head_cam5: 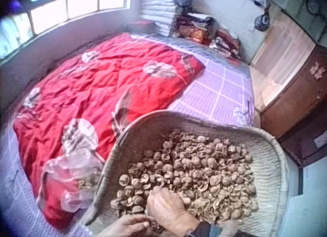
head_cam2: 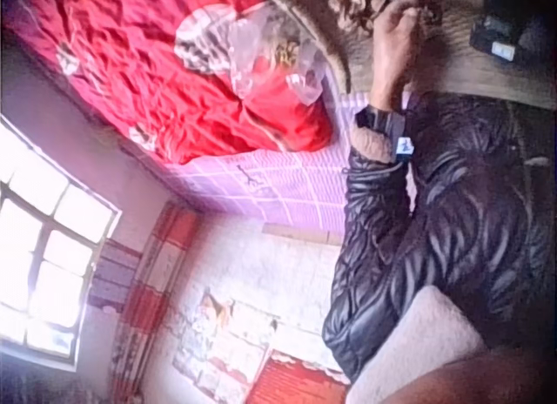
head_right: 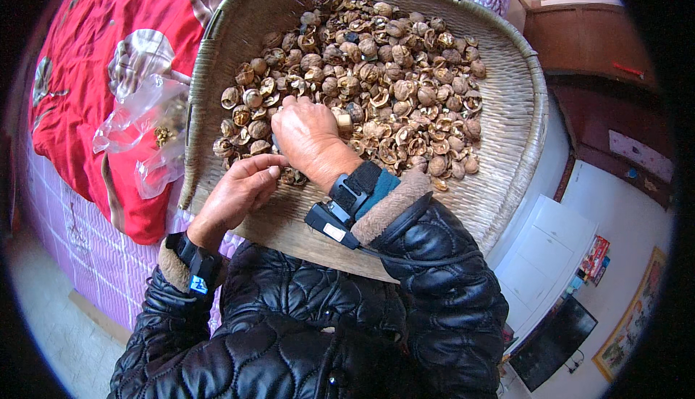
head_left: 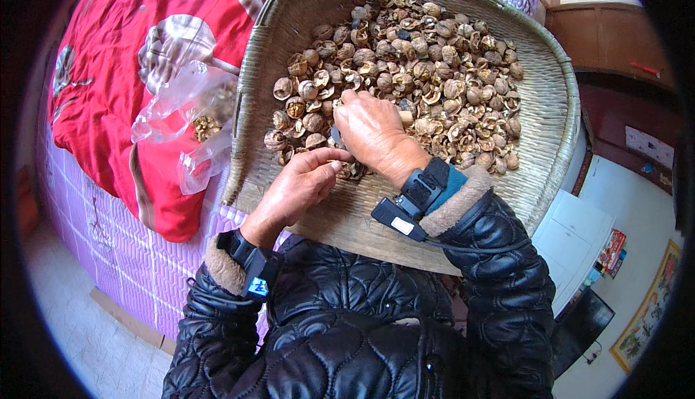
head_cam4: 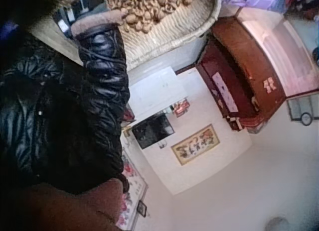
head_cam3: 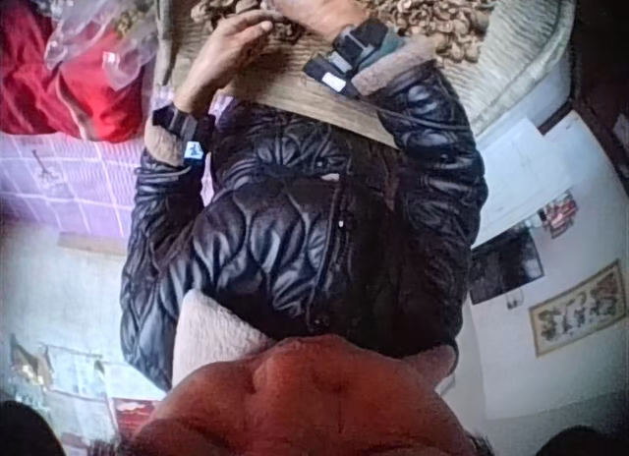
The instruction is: The person cracks walnuts with a small hammer-like tool over a woven basket, removes the nutmeat, and places it into a plastic bag. The person repeatedly picks up whole walnuts, cracks them, and separates the shells from the kernels.
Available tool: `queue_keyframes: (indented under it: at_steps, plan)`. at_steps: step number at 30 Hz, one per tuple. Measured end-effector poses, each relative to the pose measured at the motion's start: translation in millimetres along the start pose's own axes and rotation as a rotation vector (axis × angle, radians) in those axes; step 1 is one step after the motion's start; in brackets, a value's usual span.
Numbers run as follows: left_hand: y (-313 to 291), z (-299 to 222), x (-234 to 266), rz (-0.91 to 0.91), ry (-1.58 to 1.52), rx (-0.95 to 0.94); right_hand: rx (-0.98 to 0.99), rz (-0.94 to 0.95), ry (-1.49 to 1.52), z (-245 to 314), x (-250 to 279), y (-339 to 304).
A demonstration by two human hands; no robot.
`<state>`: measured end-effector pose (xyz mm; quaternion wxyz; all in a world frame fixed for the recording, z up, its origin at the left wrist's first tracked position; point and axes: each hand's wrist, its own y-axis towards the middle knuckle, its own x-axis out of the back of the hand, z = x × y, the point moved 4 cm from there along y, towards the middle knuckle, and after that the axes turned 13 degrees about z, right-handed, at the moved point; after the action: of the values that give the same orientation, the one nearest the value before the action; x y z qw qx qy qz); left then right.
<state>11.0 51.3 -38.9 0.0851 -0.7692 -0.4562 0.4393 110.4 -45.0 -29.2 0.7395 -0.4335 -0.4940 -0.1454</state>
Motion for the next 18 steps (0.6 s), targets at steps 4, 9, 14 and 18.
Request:
queue_keyframes:
  at_steps: [4,9,14,18]
  plan:
    - [0,1,2,0.022,0.011,-0.025,0.014,-0.042,-0.091,6,-5,1]
    - [-1,3,4,0.005,0.005,0.006,0.109,-0.117,-0.093,6,-6,-4]
    - [-1,3,1,0.021,-0.024,-0.021,0.107,-0.108,-0.094,1,-13,-3]
    - [-2,4,0,0.041,-0.092,-0.029,0.118,-0.076,0.034,-7,-15,-3]
